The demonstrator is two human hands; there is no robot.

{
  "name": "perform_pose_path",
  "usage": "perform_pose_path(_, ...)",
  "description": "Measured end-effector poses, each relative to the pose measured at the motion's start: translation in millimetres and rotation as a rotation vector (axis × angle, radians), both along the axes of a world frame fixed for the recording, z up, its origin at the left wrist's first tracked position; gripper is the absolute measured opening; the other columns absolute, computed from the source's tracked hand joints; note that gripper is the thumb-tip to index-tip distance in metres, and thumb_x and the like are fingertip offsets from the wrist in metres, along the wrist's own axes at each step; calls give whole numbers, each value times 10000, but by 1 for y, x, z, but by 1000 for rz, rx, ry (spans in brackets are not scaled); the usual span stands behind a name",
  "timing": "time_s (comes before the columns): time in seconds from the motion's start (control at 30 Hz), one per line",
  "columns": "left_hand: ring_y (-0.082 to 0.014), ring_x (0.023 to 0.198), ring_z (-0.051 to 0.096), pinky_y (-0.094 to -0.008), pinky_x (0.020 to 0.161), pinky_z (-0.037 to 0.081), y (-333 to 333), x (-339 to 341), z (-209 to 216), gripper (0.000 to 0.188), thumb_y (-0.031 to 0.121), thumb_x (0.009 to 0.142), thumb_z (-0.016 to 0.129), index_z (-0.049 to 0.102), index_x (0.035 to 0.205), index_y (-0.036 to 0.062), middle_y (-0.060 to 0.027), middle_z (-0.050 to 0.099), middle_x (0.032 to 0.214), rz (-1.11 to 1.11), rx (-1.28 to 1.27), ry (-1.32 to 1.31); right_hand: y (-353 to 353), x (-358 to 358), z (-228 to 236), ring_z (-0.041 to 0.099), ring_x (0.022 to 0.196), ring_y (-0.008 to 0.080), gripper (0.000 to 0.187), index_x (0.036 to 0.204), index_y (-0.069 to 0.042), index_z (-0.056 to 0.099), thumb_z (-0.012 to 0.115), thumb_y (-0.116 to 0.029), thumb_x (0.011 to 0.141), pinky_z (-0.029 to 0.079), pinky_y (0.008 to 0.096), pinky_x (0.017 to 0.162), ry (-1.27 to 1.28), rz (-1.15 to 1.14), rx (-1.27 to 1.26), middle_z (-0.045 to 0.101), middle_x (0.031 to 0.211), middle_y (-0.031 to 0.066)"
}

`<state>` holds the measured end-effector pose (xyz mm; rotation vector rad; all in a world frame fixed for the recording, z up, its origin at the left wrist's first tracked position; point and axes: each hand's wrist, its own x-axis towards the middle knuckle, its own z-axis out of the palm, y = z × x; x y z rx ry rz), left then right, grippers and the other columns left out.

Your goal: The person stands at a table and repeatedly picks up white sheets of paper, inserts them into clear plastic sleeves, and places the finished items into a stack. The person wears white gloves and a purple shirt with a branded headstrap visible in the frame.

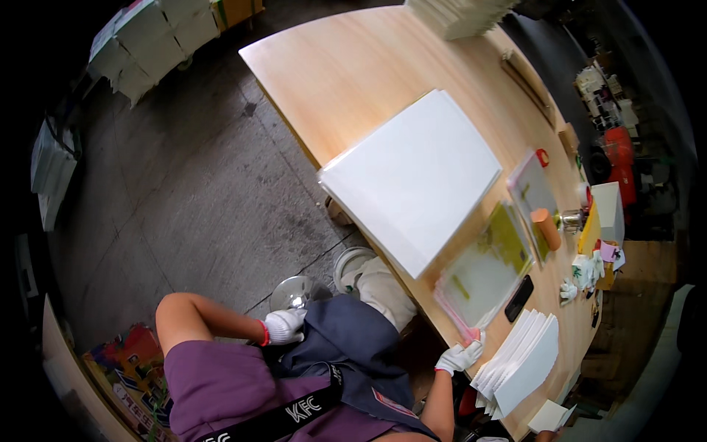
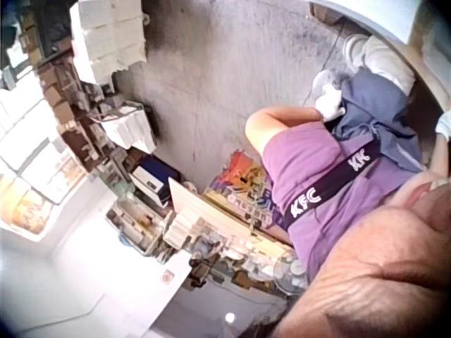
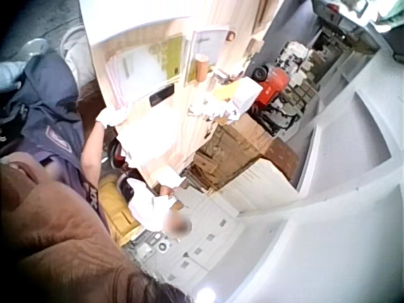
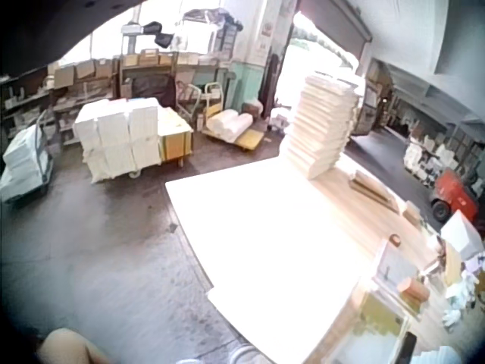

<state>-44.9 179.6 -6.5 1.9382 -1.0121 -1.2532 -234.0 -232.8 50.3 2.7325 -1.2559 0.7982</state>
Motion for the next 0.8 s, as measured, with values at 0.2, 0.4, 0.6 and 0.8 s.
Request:
perform_pose_path(0.2, -377, 1157, 478, -405, 984, 397, -3, 7, -9, 586, 122, 697, 630, 468, 1252, 27, -201, 515, 1230, 11, -115, 77, -7, -3, -8, 503, 1129, 377, 396, 1119, 21, 575, 449, -185, 805, 362, 457, 1001, -22, 37, 21, 550, 1203, 217)
perform_pose_path(0.4, -383, 1150, 474, -404, 994, 390, -7, 17, 1, 571, 83, 674, 610, 476, 1225, 15, -209, 518, 1206, 15, -81, 173, -6, -3, -8, 504, 1139, 369, 417, 1163, 10, 556, 466, -150, 789, 360, 455, 1008, 14, -9, -1, 553, 1212, 198)
perform_pose_path(0.6, -381, 1150, 475, -393, 992, 395, -22, 20, 19, 491, 42, 704, 553, 509, 1193, 37, -197, 521, 1200, 100, -47, 250, -29, -28, -36, 521, 1124, 354, 445, 1172, -10, 566, 510, 1, 731, 408, 422, 984, -75, 59, 26, 563, 1200, 192)
perform_pose_path(0.8, -382, 1152, 489, -393, 972, 413, -23, 11, 10, 528, 49, 713, 579, 480, 1230, 18, -204, 519, 1222, 89, 186, 299, -20, -8, -17, 543, 1066, 346, 333, 1118, -78, 601, 434, -248, 885, 399, 439, 940, 12, 20, -38, 594, 1135, 161)
